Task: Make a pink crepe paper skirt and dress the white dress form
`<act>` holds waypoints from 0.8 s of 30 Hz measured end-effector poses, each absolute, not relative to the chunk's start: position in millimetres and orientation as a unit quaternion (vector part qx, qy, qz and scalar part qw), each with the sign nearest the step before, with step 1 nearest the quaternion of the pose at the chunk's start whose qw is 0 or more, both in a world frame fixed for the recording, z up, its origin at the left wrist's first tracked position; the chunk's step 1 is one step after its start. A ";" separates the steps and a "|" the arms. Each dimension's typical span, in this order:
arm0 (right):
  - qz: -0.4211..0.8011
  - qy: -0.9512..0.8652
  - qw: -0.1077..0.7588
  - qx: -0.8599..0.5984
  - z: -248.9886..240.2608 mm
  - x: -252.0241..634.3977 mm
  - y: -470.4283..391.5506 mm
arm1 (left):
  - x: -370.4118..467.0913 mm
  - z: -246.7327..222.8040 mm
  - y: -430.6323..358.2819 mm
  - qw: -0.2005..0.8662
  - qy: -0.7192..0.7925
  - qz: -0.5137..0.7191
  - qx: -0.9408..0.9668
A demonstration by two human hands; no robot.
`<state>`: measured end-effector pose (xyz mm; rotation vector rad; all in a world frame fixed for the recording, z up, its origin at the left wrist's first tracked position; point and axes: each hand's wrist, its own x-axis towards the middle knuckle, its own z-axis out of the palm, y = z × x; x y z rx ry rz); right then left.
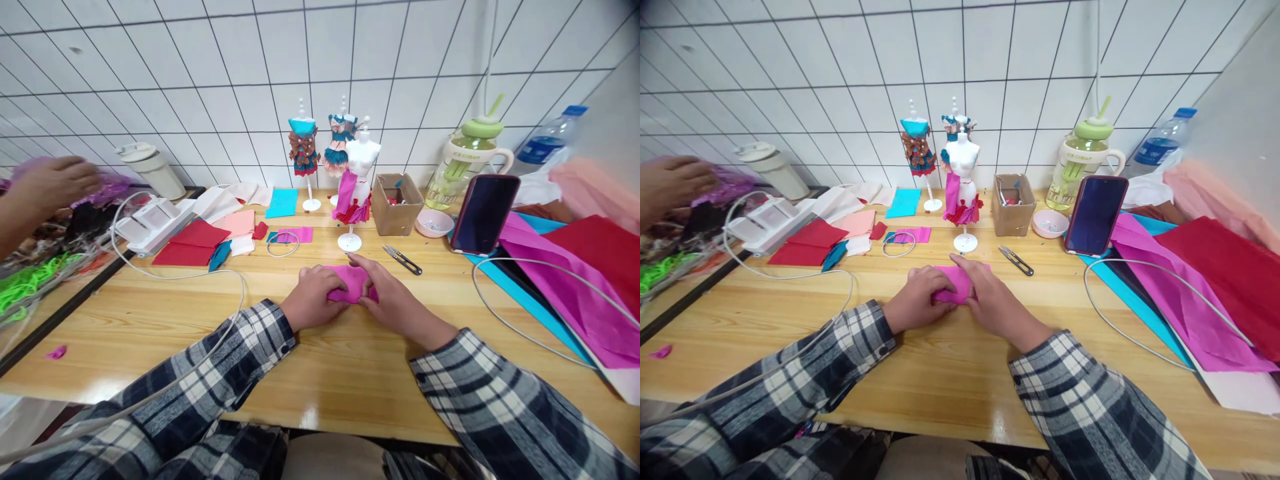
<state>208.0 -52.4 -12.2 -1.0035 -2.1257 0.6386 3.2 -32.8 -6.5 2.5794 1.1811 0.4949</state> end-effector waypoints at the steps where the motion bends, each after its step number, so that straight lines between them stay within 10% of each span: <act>1: 0.240 -0.823 0.348 -0.380 -10.6 207.8 -52.8 | 3.6 -6.2 -33.1 0.121 0.407 0.175 0.888; 24: 0.126 -0.844 0.257 -0.454 0.1 210.5 -53.5 | -1.8 3.4 -45.8 -0.093 0.380 0.220 0.894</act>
